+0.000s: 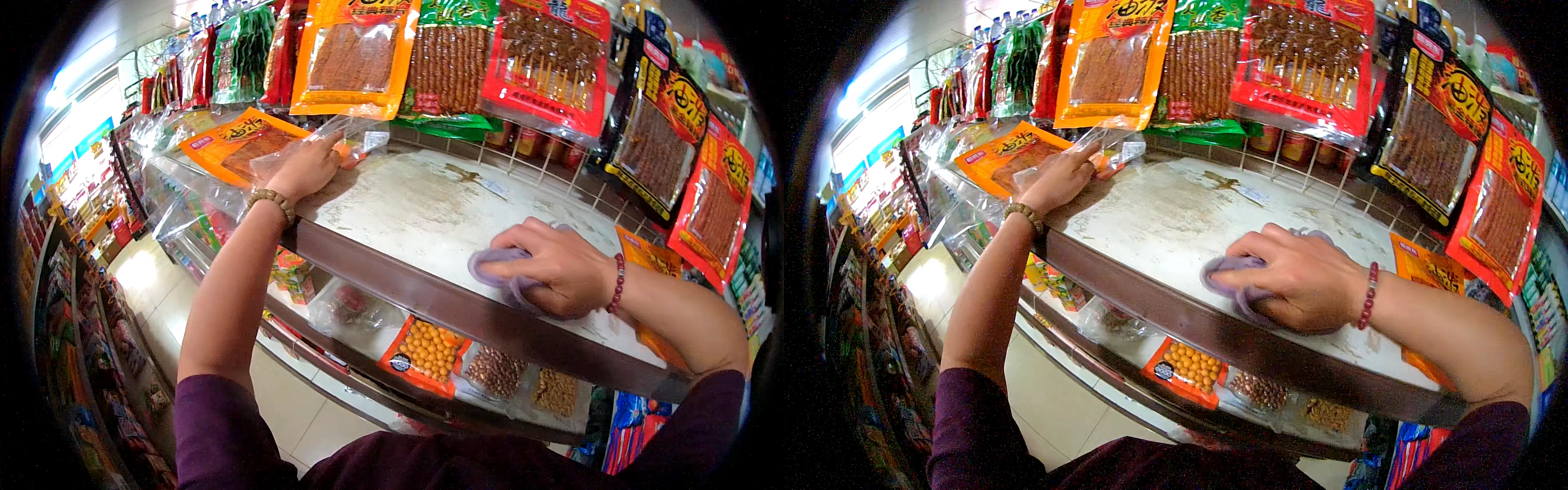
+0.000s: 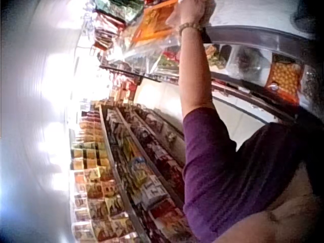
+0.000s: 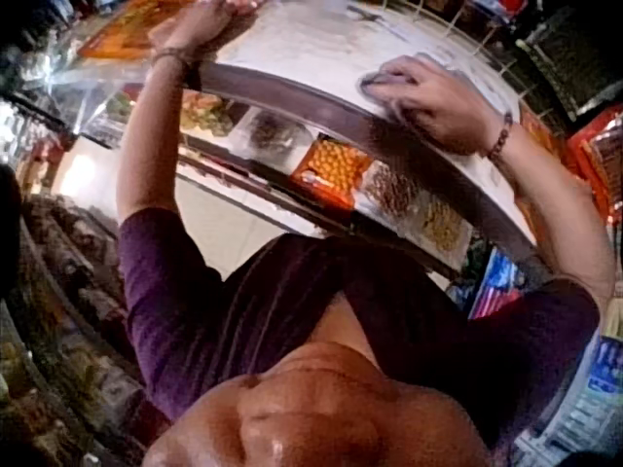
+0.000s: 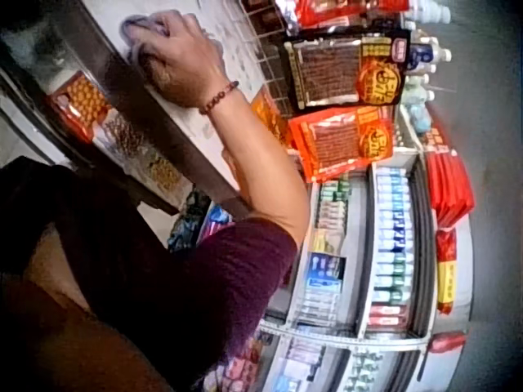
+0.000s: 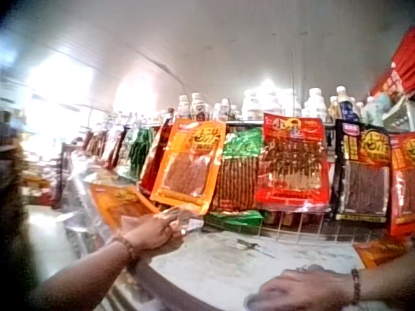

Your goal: The person wipes the surfaces of store shelves with a cloth, moving items like a wet wipe pack and snack packages aside to reach the shelf surface, then returns them. The person cleans multiple shelf sections in a retail aisle.

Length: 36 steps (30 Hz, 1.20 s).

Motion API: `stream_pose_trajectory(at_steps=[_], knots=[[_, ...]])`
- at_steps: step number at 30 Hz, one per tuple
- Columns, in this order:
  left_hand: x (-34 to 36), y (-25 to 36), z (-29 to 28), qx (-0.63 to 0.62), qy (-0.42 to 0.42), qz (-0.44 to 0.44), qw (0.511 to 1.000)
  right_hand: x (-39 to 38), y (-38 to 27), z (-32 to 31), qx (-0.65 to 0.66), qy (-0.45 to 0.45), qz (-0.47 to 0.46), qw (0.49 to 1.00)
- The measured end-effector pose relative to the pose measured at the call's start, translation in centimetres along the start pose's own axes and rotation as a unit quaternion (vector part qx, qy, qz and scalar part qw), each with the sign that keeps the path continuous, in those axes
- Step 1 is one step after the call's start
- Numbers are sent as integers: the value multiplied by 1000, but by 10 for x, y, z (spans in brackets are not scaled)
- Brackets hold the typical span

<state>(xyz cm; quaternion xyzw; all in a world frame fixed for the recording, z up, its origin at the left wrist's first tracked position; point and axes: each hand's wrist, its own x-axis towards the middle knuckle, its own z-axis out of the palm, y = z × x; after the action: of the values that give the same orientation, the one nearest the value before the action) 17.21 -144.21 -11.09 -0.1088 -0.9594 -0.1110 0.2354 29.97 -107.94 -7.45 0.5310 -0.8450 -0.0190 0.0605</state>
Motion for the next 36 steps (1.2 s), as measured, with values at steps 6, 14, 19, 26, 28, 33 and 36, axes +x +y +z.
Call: stream_pose_trajectory(at_steps=[6,14,19,26,28,33,36], knots=[[1,2,0,-20,16,23,999,105,45,25,-42,46,-33,998],[9,-10,2,-261,0,-29,965,202,65,47,-71,88,-13,993],[12,-21,7,-323,-8,-84,942,153,15,30,26,87,-152,984],[12,-22,9,-335,-10,-104,936,-1,7,-2,25,10,-103,994],[13,-22,9,-321,-18,-117,940,-17,4,-6,38,-2,-87,995],[10,-18,7,-311,-5,-53,949,33,0,6,-32,6,-44,998],[13,-23,10,-336,-7,-70,939,108,3,18,-16,39,-89,995]])
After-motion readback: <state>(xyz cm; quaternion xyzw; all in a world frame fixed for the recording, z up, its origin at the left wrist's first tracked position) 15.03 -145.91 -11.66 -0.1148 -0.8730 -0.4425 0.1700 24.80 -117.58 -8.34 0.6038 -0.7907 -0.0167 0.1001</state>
